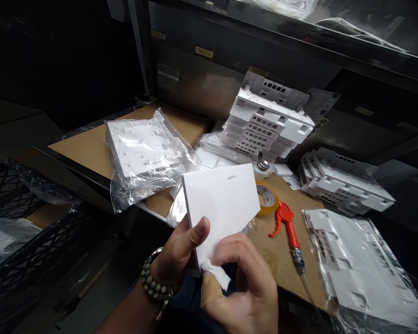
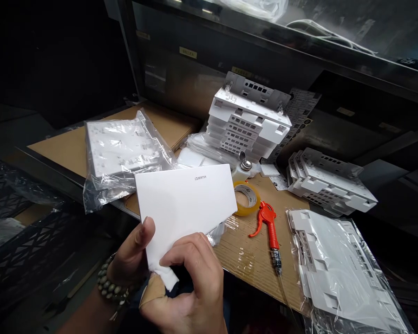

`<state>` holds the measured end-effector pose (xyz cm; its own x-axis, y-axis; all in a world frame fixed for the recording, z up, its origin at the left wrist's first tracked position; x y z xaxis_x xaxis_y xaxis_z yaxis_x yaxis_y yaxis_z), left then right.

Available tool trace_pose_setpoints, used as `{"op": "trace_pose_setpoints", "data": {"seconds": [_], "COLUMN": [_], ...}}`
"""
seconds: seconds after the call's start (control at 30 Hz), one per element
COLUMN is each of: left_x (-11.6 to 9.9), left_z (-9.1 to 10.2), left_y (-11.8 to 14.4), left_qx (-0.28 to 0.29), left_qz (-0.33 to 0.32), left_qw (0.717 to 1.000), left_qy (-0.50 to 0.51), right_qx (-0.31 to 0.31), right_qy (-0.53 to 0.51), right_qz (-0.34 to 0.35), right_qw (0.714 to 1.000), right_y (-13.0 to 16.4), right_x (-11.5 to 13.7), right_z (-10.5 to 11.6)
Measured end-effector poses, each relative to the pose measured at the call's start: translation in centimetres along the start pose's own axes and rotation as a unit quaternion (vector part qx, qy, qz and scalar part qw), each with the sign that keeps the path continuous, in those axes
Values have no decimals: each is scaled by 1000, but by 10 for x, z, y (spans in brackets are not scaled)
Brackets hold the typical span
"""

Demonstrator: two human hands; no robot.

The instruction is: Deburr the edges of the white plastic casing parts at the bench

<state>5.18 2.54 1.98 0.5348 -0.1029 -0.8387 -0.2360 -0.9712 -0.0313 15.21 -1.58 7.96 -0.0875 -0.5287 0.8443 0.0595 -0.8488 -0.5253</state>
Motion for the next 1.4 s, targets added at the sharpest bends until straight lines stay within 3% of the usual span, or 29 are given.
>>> {"op": "trace_pose_setpoints", "data": {"seconds": [0.27, 0.4, 0.53, 0.7, 0.77, 0.87, 0.93, 1.03, 1.4], "left_x": [4, 0, -14, -23, -24, -24, -24, -22, -13], "left_z": [0, 1, 6, 11, 13, 16, 15, 11, 6], "left_y": [1, -6, -14, -19, -19, -19, -18, -19, -22], "left_qx": [-3, -8, -15, 10, 18, 16, 25, 50, 100], "left_qz": [11, 15, -2, 12, 17, 16, 22, 49, 98], "left_qw": [1000, 995, 986, 983, 982, 980, 978, 974, 965], "left_qy": [9, 97, 163, 181, 187, 196, 206, 216, 224], "right_qx": [2, 2, -89, -175, -234, -350, -419, -459, -435], "right_qy": [-19, -157, -330, -362, -346, -316, -299, -274, -291], "right_qz": [-17, -57, 19, 58, 46, -32, -87, -131, -167], "right_qw": [1000, 986, 940, 914, 908, 881, 853, 835, 836], "right_y": [1, 4, 5, 19, 25, 29, 30, 25, 24], "right_x": [-1, -11, -16, -38, -50, -66, -72, -77, -94], "right_z": [2, 14, 54, 120, 145, 165, 166, 156, 141]}}
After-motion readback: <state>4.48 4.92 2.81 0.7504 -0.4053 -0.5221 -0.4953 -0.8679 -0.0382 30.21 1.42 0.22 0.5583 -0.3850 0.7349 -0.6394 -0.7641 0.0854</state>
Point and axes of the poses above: each hand's wrist, its own y-axis away from the middle knuckle, its own z-axis out of the back of the hand, x = y × z, the point moved 6 cm from there along -y, towards the middle knuckle, and after that the axes turned 15 degrees about -y, right-handed, at the moved point
